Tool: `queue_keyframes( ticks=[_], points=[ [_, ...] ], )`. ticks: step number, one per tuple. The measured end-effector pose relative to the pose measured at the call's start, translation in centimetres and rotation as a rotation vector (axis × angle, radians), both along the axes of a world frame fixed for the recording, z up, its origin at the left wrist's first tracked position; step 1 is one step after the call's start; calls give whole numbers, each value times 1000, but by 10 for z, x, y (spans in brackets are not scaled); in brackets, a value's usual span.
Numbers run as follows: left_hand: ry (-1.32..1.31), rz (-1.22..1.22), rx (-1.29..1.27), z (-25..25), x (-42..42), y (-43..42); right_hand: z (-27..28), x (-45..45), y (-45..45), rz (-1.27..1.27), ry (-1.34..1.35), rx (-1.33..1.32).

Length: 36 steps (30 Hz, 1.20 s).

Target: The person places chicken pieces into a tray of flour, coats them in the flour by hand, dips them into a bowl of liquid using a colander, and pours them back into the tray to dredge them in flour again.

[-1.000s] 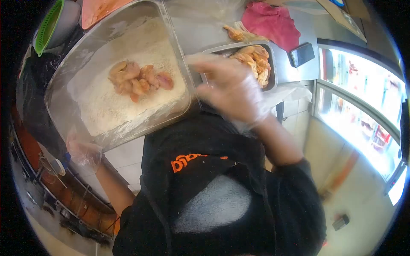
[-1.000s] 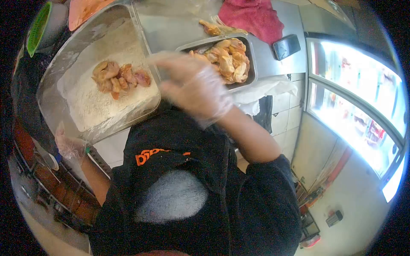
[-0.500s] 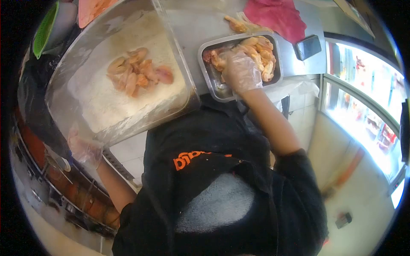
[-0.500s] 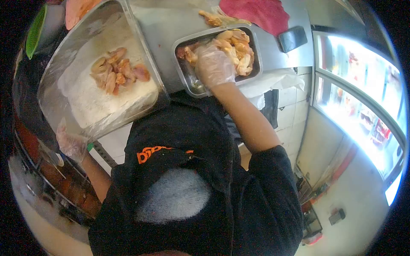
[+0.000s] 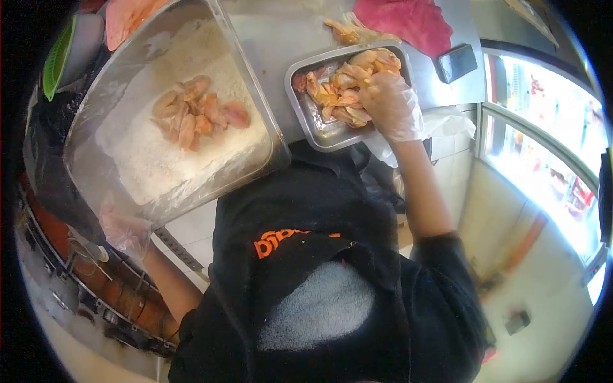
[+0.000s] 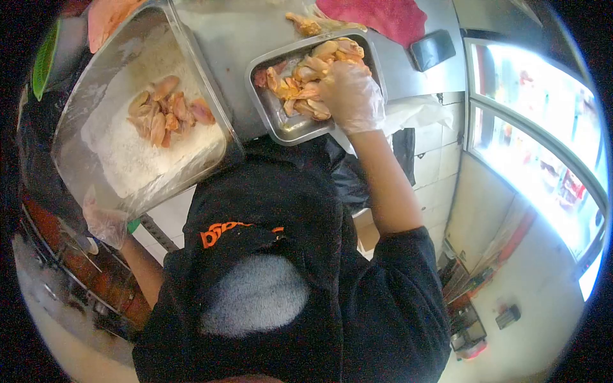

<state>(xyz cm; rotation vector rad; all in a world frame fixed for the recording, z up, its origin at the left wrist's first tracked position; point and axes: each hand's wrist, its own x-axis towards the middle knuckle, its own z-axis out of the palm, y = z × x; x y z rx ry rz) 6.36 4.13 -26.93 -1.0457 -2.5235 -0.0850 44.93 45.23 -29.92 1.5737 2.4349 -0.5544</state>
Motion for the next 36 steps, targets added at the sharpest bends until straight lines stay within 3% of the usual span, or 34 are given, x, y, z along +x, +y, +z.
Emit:
queue_keyframes(
  ticks=[2,5,7,8,10,11,12,16,19,20,22,24,25,26,28,29,30,31,34,35,36],
  points=[
    [-77,71,27,14,16,21,-15,13,11,67,33,81],
    [-111,89,59,13,19,23,-24,42,27,235,489,222],
    [-72,31,60,5,11,16,-10,53,28,-521,900,-510],
    [-410,182,386,3,7,17,-8,58,29,-522,896,-505],
    [-749,336,712,1,9,16,-7,67,31,-706,1162,-650],
    [-404,301,259,16,22,31,-9,72,32,-706,1160,-650],
    [-52,250,-187,25,28,39,-13,78,33,-788,1329,-788],
    [-204,228,-119,27,25,37,-24,81,33,-1018,1690,-1125],
    [-106,158,-134,18,20,27,2,62,24,-993,1636,-1115],
    [-253,78,84,12,17,18,13,57,19,-994,1635,-1120],
    [-393,-1,302,2,14,6,28,51,11,-709,1183,-639],
    [-506,19,542,-4,10,2,9,65,21,-649,1101,-644],
    [-539,23,625,-4,7,1,7,66,21,-458,750,-422],
    [-904,189,953,-1,5,-1,2,68,21,-265,398,-201],
    [-1265,362,1277,0,4,-1,-12,69,14,226,335,51],
    [-875,197,874,-3,3,0,1,51,4,-50,240,28],
    [-693,112,659,-8,3,-2,8,40,-2,-325,143,6],
    [-479,42,471,-12,3,-4,1,49,2,-301,177,7],
    [-659,-91,822,-16,2,-7,12,61,9,-460,366,-153],
    [-460,-12,538,-5,9,2,1,73,8,-567,658,-368],
    [-362,26,392,-4,10,3,17,62,4,-564,661,-372]
  ],
)
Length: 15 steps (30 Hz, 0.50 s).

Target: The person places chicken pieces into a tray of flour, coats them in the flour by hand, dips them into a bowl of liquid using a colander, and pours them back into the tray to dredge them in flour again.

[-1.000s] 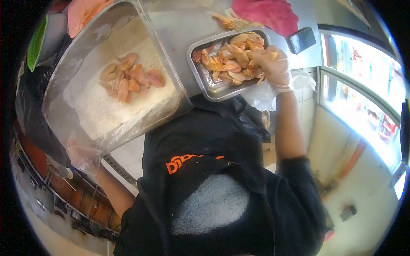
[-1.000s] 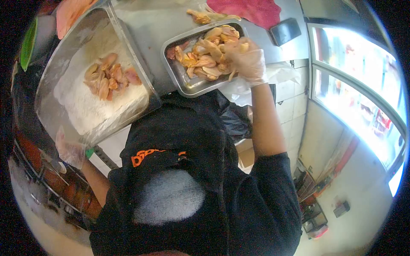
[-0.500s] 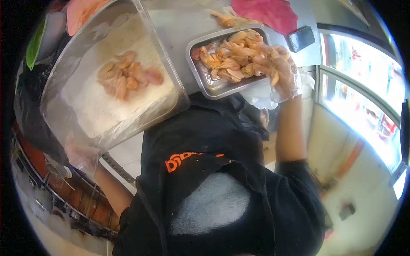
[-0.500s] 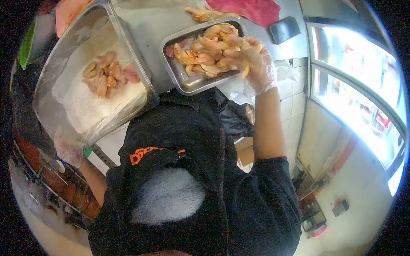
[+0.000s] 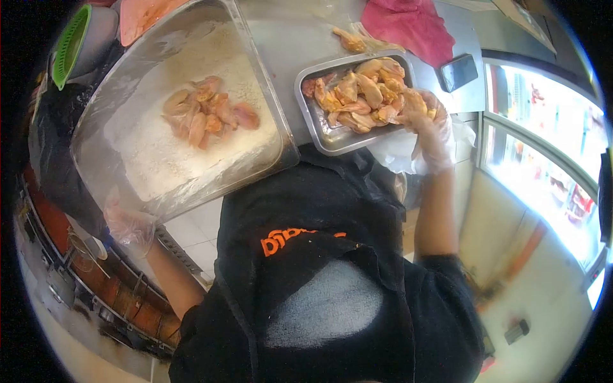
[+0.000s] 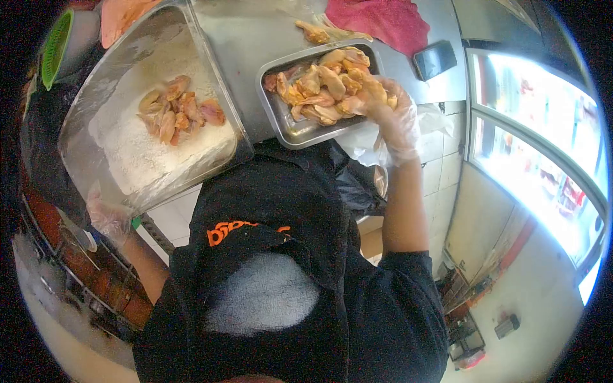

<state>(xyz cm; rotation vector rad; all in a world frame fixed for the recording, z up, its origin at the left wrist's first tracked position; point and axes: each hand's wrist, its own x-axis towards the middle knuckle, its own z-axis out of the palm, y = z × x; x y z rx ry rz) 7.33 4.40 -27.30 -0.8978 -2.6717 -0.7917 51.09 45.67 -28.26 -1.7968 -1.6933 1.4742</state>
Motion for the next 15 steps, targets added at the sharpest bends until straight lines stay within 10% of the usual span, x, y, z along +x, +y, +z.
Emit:
queue_keyframes(
  ticks=[4,7,8,11,15],
  points=[
    [-179,75,200,0,2,7,71,-74,-33,263,546,-259],
    [4,252,-219,21,19,30,77,-110,-43,688,620,-198],
    [57,218,-252,21,17,27,65,-118,-42,738,543,168],
    [154,152,-276,3,4,8,52,-115,-29,488,269,241],
    [288,-71,-107,-5,-8,-3,6,-117,-13,748,-198,317]
  ],
)
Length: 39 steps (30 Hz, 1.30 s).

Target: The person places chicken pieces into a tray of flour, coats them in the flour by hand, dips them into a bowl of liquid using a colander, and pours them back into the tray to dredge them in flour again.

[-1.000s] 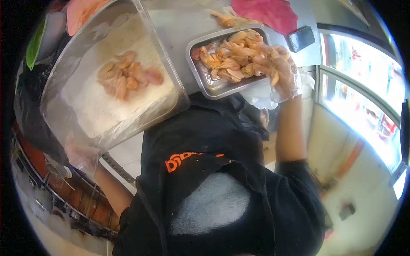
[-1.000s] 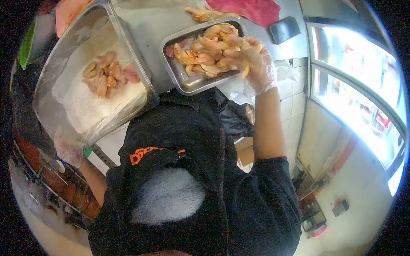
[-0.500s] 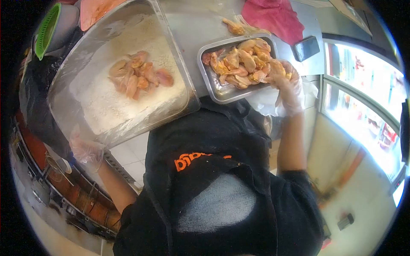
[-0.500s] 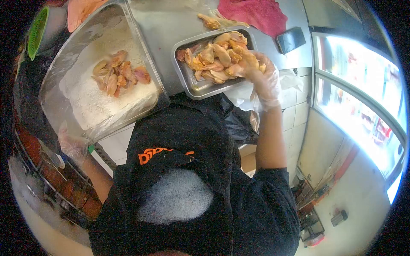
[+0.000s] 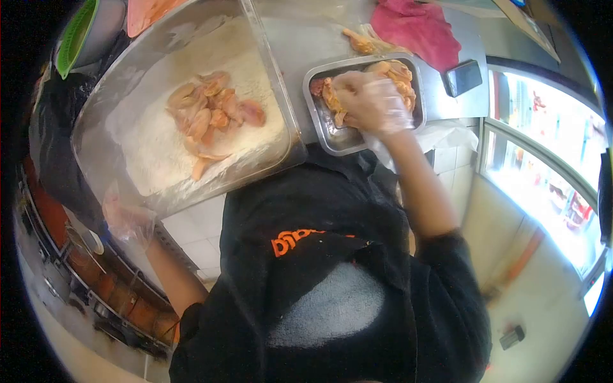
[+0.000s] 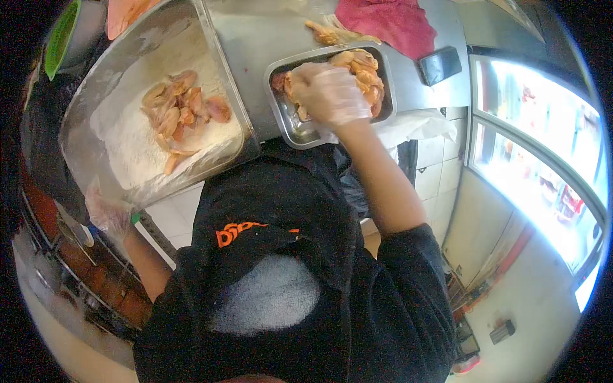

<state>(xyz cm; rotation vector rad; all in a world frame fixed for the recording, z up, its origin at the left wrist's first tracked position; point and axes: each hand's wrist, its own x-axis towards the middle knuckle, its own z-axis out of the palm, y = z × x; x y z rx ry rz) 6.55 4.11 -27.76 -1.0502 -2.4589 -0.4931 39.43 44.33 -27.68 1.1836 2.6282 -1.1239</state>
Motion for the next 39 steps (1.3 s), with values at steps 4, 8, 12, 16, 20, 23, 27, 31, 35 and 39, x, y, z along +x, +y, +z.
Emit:
queue_keyframes(
  ticks=[4,8,12,16,20,23,27,31,35,39],
  points=[
    [-346,117,247,1,6,11,-43,-23,-26,89,-415,276],
    [-491,289,318,-20,-16,-22,-30,-14,-14,-21,-269,72],
    [1,304,-164,-1,4,-1,-27,27,12,-166,139,-436],
    [59,414,-96,-25,-5,-17,-20,51,12,-492,761,-1329],
    [-223,412,119,14,21,29,-12,51,4,-612,820,-1290],
    [-203,329,164,13,23,26,-19,59,9,-506,899,-1333],
    [-211,284,162,6,18,20,-26,34,13,-86,208,-260],
    [-137,186,24,-21,-7,-22,-35,-11,-6,404,-85,368],
    [-297,144,245,-50,-34,-62,-41,-22,-8,498,-323,403],
    [-75,133,187,-40,-19,-46,-16,-23,-6,274,-294,281]
  ],
)
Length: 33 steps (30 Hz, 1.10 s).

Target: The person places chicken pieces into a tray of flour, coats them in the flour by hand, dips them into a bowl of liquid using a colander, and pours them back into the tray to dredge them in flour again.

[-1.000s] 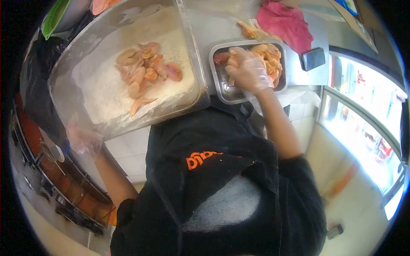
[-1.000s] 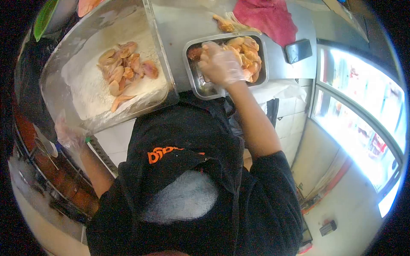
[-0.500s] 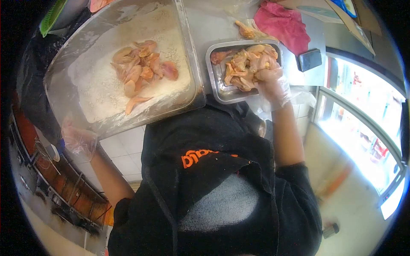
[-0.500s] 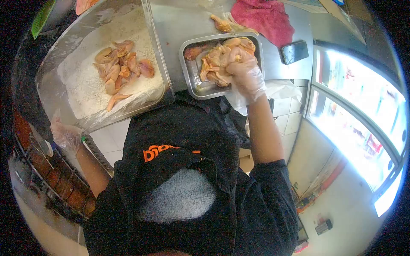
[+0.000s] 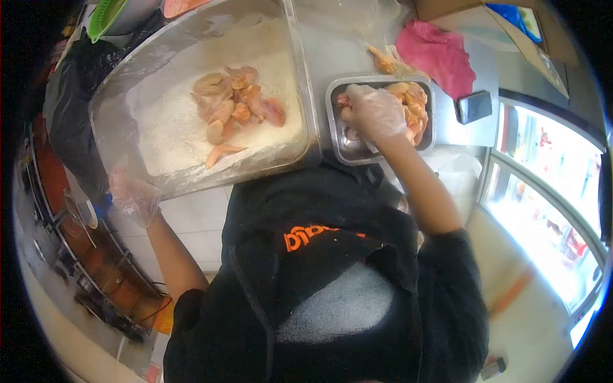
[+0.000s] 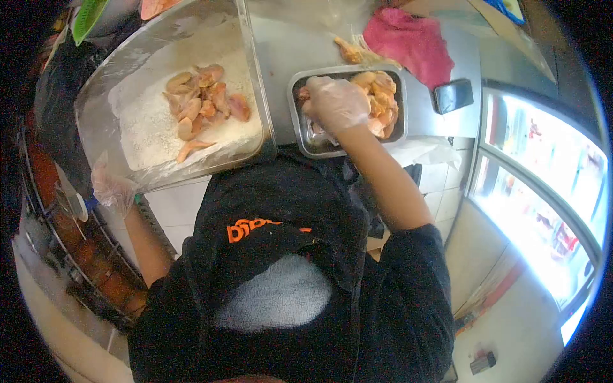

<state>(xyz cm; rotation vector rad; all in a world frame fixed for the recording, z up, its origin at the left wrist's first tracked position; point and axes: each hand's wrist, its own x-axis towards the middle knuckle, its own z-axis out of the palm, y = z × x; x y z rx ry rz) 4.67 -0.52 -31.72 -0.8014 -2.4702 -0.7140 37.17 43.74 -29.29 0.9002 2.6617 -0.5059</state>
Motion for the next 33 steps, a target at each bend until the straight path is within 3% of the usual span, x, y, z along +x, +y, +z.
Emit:
queue_keyframes(
  ticks=[2,4,5,6,9,12,14,16,18,19,21,28,31,33],
  points=[
    [58,26,-75,24,16,27,16,3,1,-120,27,-56],
    [60,45,-140,37,24,40,19,18,2,-379,425,-635],
    [-12,134,-129,38,26,41,47,17,-2,-547,468,-1015],
    [-85,220,-121,40,28,44,52,19,-6,-546,468,-1012],
    [-112,125,38,49,32,56,74,19,-20,-595,829,-1686],
    [-9,168,-148,55,38,64,109,11,-29,-598,777,-1845],
    [-6,85,-28,42,28,55,134,7,-29,-339,856,-1975],
    [-18,-13,77,43,27,54,148,4,-31,-213,857,-1974],
    [178,146,-674,60,33,58,156,1,-32,-125,844,-1908],
    [173,133,-678,56,33,60,157,-1,-31,-97,834,-1879],
    [-76,24,-47,50,31,58,158,-3,-32,-60,817,-1842],
    [22,156,-126,31,19,40,157,-12,-32,-17,791,-1786],
    [34,13,5,27,14,36,155,-24,-35,51,796,-1694],
    [109,157,-327,34,19,41,150,-38,-40,180,797,-1425]
  ],
)
